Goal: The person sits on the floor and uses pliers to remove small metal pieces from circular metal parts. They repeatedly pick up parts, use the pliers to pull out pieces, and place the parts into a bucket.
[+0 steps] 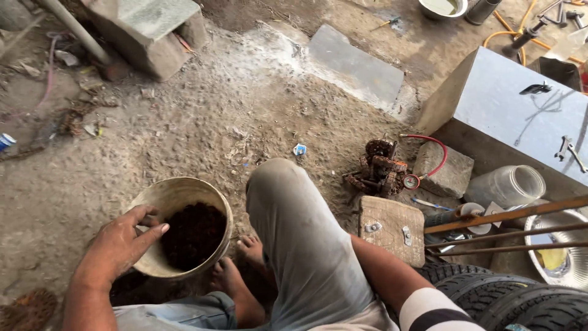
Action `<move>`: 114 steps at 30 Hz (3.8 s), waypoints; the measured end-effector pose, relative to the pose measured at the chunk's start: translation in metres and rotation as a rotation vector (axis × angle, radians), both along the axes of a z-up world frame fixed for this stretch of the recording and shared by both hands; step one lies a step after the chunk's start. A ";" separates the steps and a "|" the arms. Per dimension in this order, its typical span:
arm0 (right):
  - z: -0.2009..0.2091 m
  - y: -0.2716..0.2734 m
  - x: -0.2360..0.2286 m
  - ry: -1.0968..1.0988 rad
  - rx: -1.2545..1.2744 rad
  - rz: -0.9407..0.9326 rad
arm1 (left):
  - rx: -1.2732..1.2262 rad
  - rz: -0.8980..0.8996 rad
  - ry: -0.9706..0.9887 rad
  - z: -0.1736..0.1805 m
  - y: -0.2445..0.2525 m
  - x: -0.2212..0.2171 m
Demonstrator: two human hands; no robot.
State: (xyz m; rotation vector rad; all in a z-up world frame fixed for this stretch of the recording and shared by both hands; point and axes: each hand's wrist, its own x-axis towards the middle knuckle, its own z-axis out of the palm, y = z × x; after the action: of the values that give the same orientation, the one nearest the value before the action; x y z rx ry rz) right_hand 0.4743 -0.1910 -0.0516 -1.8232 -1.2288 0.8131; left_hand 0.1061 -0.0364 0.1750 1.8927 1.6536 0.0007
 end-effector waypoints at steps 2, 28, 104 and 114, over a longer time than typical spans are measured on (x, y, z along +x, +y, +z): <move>0.004 0.005 0.004 0.005 0.005 -0.029 | -0.001 0.014 0.032 0.001 -0.005 -0.011; -0.030 -0.024 0.062 0.251 -0.043 -0.047 | -0.231 0.114 0.183 0.011 -0.032 -0.003; 0.184 0.160 0.039 0.363 0.178 0.143 | -0.062 0.229 -0.513 0.006 -0.028 0.046; 0.203 0.127 -0.174 0.766 0.140 0.229 | 0.108 0.774 -1.225 -0.021 -0.033 0.027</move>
State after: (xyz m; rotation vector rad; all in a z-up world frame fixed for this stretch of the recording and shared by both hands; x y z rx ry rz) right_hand 0.3005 -0.0641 0.1509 -1.0871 -0.9492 1.3516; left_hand 0.1335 -0.0691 0.1536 0.7801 1.2993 1.2840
